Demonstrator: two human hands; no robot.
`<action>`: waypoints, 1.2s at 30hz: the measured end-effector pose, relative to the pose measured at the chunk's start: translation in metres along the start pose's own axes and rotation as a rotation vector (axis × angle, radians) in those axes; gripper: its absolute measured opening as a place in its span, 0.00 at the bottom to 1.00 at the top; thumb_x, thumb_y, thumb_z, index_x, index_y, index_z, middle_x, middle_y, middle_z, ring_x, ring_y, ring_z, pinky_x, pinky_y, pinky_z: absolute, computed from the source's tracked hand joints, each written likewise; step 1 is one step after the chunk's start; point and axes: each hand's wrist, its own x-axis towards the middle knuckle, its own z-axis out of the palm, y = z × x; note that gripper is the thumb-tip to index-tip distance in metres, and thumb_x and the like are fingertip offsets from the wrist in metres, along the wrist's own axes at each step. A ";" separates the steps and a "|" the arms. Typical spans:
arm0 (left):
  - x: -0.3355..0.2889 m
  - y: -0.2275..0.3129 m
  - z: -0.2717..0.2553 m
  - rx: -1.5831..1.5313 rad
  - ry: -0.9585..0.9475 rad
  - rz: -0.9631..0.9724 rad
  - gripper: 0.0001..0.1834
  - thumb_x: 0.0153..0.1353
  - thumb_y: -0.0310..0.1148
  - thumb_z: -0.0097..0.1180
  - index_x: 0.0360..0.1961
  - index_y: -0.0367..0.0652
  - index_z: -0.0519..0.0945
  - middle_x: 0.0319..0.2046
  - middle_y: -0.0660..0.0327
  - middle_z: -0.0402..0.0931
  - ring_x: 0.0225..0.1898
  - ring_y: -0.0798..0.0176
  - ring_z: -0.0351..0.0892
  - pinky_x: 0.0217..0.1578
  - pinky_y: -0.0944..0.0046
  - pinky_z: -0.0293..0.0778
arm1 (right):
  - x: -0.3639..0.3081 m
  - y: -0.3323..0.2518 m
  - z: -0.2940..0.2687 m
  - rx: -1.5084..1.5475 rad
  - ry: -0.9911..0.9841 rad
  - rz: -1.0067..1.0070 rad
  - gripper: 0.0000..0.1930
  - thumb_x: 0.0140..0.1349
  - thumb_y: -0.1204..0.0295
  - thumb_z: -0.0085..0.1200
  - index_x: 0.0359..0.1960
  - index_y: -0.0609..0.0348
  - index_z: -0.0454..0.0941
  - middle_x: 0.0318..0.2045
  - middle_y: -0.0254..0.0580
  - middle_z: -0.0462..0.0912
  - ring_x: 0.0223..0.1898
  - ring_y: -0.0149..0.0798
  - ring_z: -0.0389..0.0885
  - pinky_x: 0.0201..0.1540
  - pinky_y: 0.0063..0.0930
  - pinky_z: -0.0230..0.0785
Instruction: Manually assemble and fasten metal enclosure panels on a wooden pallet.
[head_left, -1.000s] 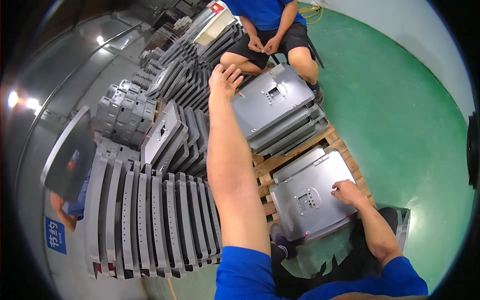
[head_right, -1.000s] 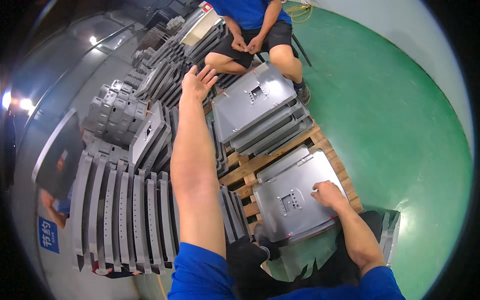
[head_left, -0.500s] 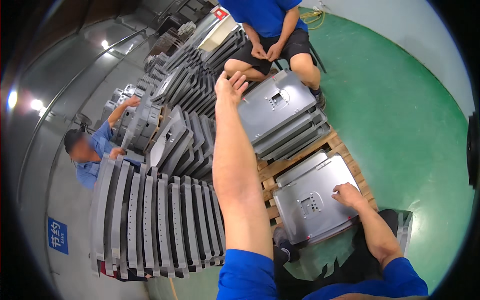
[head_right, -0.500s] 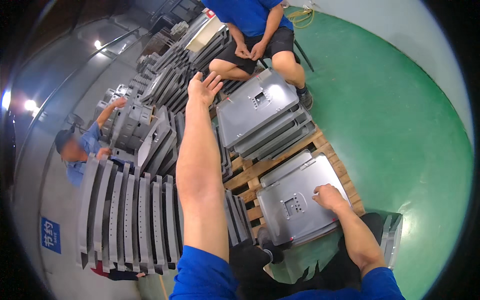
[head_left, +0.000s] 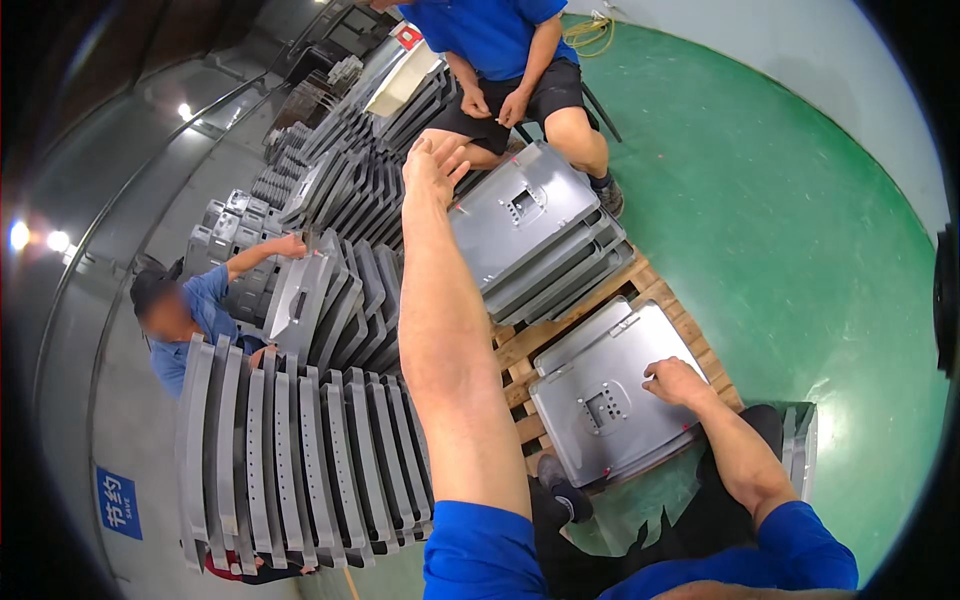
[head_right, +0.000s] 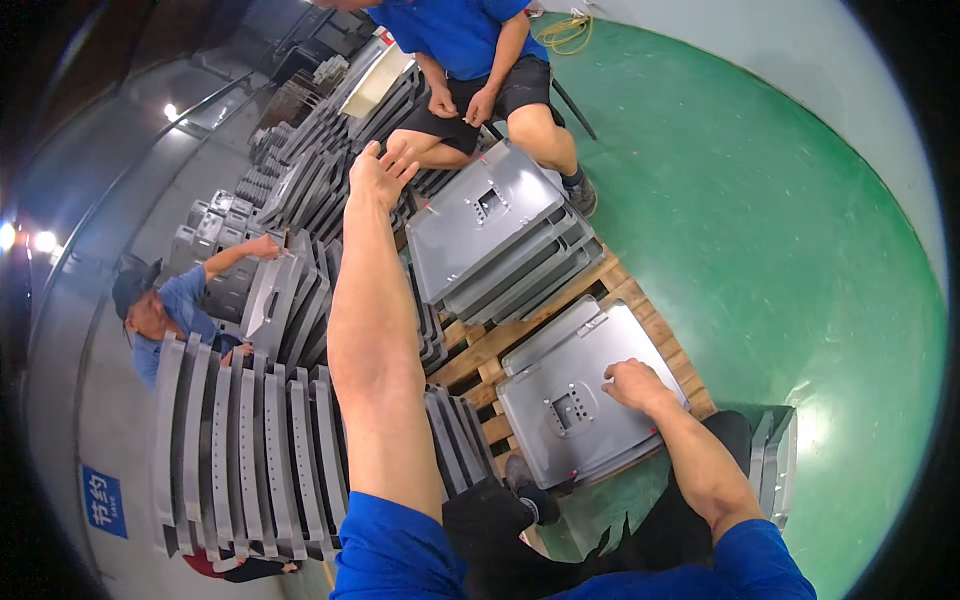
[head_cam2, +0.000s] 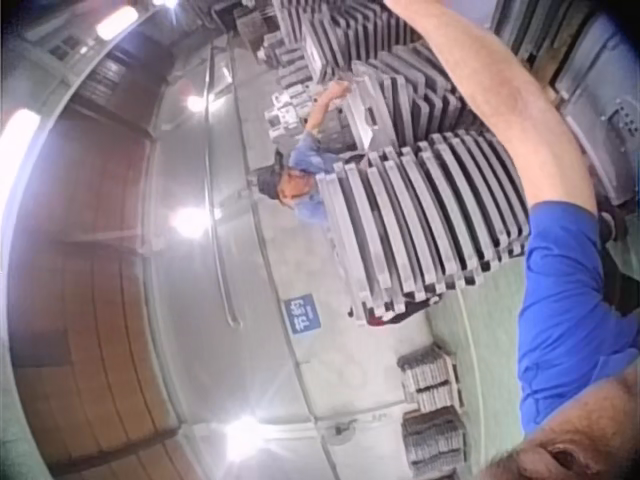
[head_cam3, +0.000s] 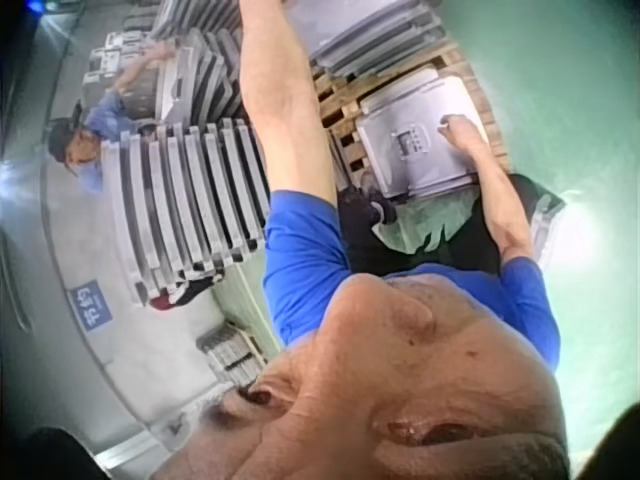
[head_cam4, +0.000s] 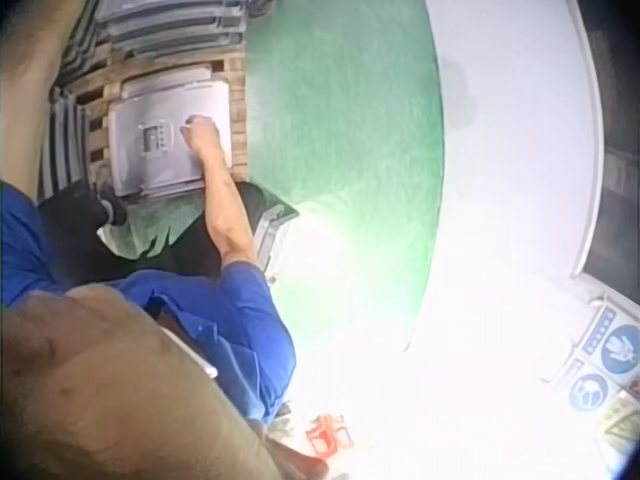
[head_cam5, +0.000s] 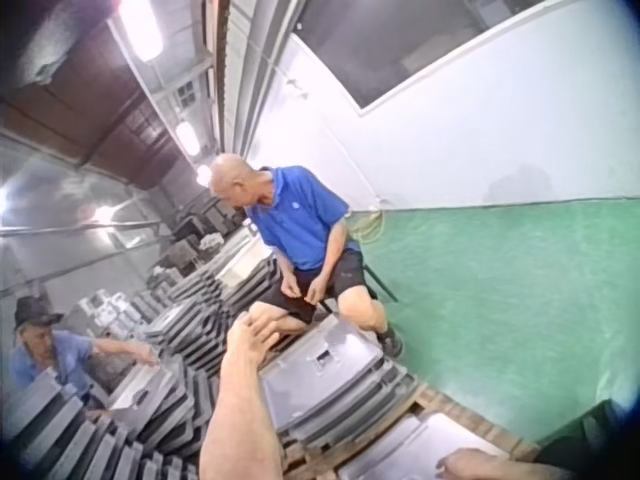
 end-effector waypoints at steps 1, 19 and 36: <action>0.000 0.000 0.001 0.002 0.002 -0.001 0.29 0.72 0.36 0.28 0.71 0.45 0.42 0.57 0.43 0.67 0.54 0.43 0.72 0.52 0.44 0.71 | 0.000 0.000 -0.001 0.001 0.000 0.003 0.17 0.58 0.63 0.55 0.44 0.61 0.80 0.39 0.51 0.84 0.45 0.50 0.81 0.52 0.38 0.71; 0.001 -0.003 -0.028 -0.032 0.014 -0.025 0.32 0.71 0.40 0.34 0.71 0.41 0.42 0.58 0.43 0.67 0.56 0.44 0.72 0.54 0.46 0.69 | -0.001 -0.003 -0.001 0.002 0.001 -0.014 0.16 0.57 0.64 0.57 0.43 0.61 0.81 0.40 0.55 0.82 0.45 0.53 0.80 0.51 0.42 0.71; -0.020 -0.038 -0.064 -0.030 -0.038 -0.150 0.36 0.71 0.48 0.36 0.71 0.42 0.39 0.61 0.46 0.64 0.60 0.43 0.68 0.58 0.44 0.67 | 0.042 0.068 -0.044 0.336 0.467 0.226 0.19 0.55 0.65 0.56 0.49 0.57 0.78 0.41 0.58 0.81 0.45 0.56 0.80 0.50 0.44 0.72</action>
